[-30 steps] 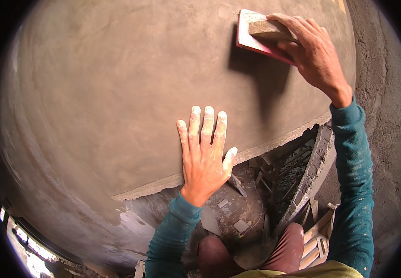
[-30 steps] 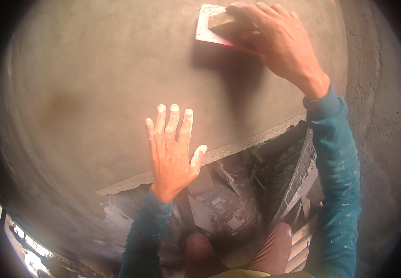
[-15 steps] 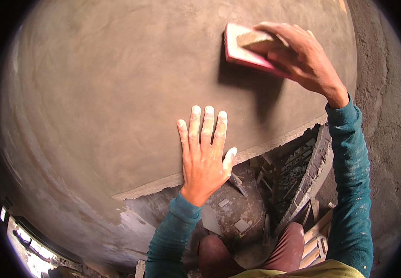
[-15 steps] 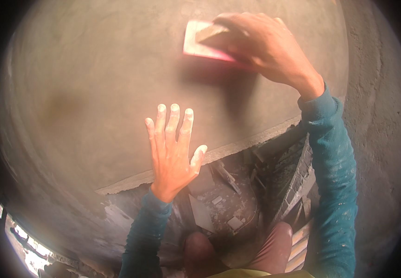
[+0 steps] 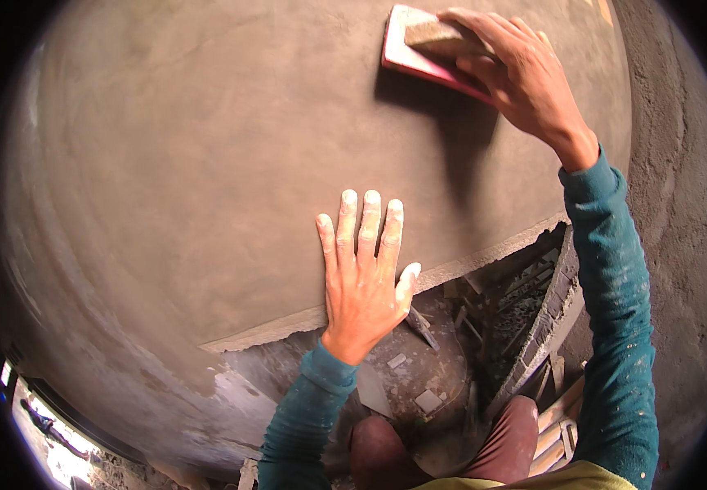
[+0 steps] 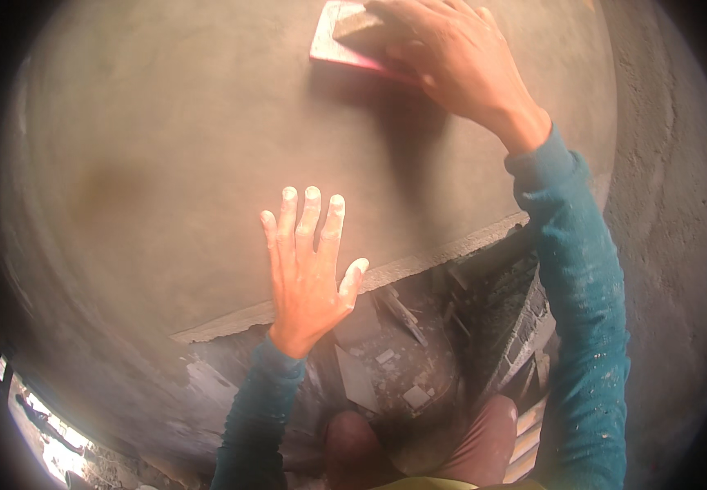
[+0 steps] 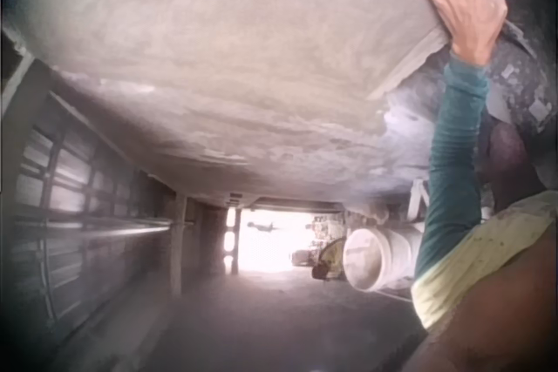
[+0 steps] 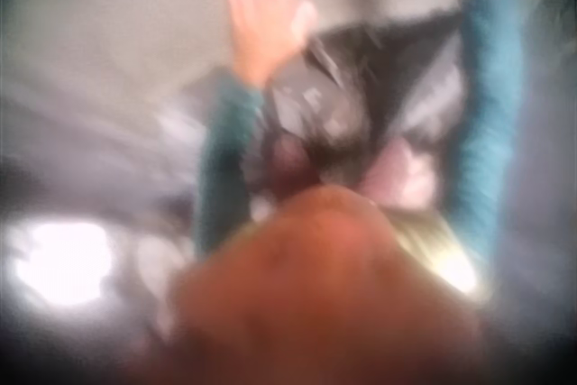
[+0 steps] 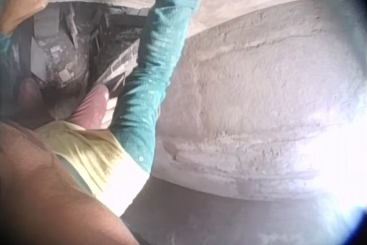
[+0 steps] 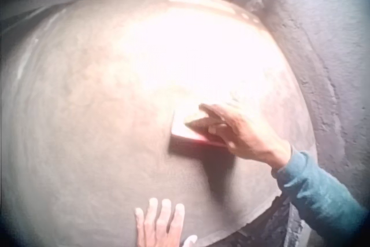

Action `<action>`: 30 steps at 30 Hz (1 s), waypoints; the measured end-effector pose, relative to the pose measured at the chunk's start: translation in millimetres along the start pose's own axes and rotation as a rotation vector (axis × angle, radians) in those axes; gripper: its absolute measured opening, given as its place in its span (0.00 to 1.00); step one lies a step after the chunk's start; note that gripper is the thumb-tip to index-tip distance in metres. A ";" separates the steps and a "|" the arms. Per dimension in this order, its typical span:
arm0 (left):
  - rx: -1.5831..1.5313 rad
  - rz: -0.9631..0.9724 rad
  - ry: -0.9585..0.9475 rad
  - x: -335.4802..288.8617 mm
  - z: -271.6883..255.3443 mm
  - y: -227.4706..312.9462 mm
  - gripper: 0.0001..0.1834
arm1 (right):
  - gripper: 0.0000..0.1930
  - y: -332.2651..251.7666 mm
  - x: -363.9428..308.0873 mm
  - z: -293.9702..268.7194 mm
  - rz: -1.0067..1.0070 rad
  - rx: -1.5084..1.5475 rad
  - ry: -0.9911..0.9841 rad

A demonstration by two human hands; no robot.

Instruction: The person smooths a freshly plastered wall using a pink rectangular trowel. They repeatedly rub the trowel across the curved wall surface, occasionally dipping it into a bucket of water to keep the surface wet. The person works methodically across different sections of the wall, maintaining consistent pressure and motion.

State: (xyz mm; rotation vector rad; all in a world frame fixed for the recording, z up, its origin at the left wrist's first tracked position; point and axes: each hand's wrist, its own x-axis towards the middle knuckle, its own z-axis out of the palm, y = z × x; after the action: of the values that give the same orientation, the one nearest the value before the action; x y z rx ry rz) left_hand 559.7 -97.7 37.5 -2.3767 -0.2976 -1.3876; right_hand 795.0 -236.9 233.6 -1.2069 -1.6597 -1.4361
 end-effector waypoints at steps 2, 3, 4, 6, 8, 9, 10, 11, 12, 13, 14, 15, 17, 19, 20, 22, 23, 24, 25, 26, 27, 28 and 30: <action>-0.002 0.009 0.010 0.7 1.0 0.3 0.49 | 0.22 14.8 7.7 6.2 -0.047 0.026 0.032; 0.003 0.005 0.003 0.6 0.0 0.0 0.49 | 0.29 18.7 14.2 12.4 -0.066 -0.077 0.087; 0.006 0.002 -0.003 0.7 -1.2 0.2 0.49 | 0.28 20.2 13.0 11.9 -0.102 -0.015 0.026; 0.012 -0.004 -0.016 -0.3 -3.4 -0.9 0.49 | 0.28 11.3 10.9 7.2 -0.174 0.113 -0.095; 0.020 -0.012 -0.030 -3.1 -6.1 -4.2 0.49 | 0.27 -5.9 6.1 11.0 -0.134 0.166 -0.015; 0.014 -0.005 -0.017 -1.8 -5.1 -3.5 0.49 | 0.27 -3.2 6.2 8.6 -0.119 0.153 0.007; 0.010 0.001 -0.005 -1.7 -3.1 -3.3 0.49 | 0.28 0.5 5.5 7.0 -0.103 0.141 0.031; 0.006 0.007 0.008 -1.1 -2.2 -2.7 0.49 | 0.25 11.9 4.9 8.0 0.043 0.203 0.021; 0.002 0.006 0.005 -0.2 -1.4 -1.1 0.48 | 0.25 18.7 8.6 7.6 0.065 0.222 0.021; -0.003 0.006 0.004 0.8 -0.5 0.7 0.48 | 0.26 25.0 12.4 6.6 0.087 0.240 0.020; -0.009 0.006 0.003 2.4 0.3 2.5 0.48 | 0.26 29.3 14.7 4.6 0.109 0.256 0.020; -0.004 0.001 -0.007 1.2 -0.5 1.1 0.48 | 0.26 24.5 18.2 11.0 0.035 0.289 0.054; 0.004 -0.006 -0.022 -0.5 -1.9 -0.4 0.49 | 0.26 10.7 15.9 12.6 -0.046 0.263 -0.090; 0.003 -0.012 -0.014 -3.5 -2.1 -3.3 0.49 | 0.28 -21.2 9.2 4.6 -0.102 0.284 -0.242; 0.010 -0.016 -0.014 -6.1 -3.9 -5.5 0.49 | 0.28 -37.0 1.9 2.5 -0.083 0.243 -0.258; 0.011 -0.015 -0.022 -4.7 -5.5 -4.0 0.49 | 0.27 -29.9 -11.1 2.1 -0.023 0.245 -0.209; 0.003 -0.012 -0.022 -2.4 -4.3 -1.8 0.49 | 0.27 -21.4 -16.5 3.7 0.040 0.274 -0.146; -0.002 -0.013 -0.015 -2.3 -3.4 -1.3 0.49 | 0.26 -15.6 -22.2 7.9 0.114 0.311 -0.078; -0.008 -0.012 -0.009 -2.1 -1.9 -1.5 0.49 | 0.26 -11.5 -27.4 9.1 0.188 0.346 -0.010; -0.017 -0.011 -0.001 -1.1 -0.7 -1.6 0.49 | 0.26 -9.2 -32.3 8.0 0.125 0.326 -0.064; -0.002 0.003 0.004 2.2 3.1 0.3 0.49 | 0.26 -12.7 -36.6 -4.7 0.081 0.278 -0.141; 0.026 0.006 0.004 0.9 1.7 -2.7 0.48 | 0.26 -17.8 -47.0 -8.2 0.049 0.259 -0.207; 0.052 0.021 0.004 0.5 4.8 -7.7 0.48 | 0.29 -25.6 -86.5 -7.4 0.128 0.536 -0.265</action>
State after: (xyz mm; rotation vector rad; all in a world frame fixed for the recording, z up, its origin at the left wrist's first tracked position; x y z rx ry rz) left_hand 561.0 -88.7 37.4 -2.3282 -0.3023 -1.3591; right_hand 804.0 -264.2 147.8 -1.1912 -1.9375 -0.7018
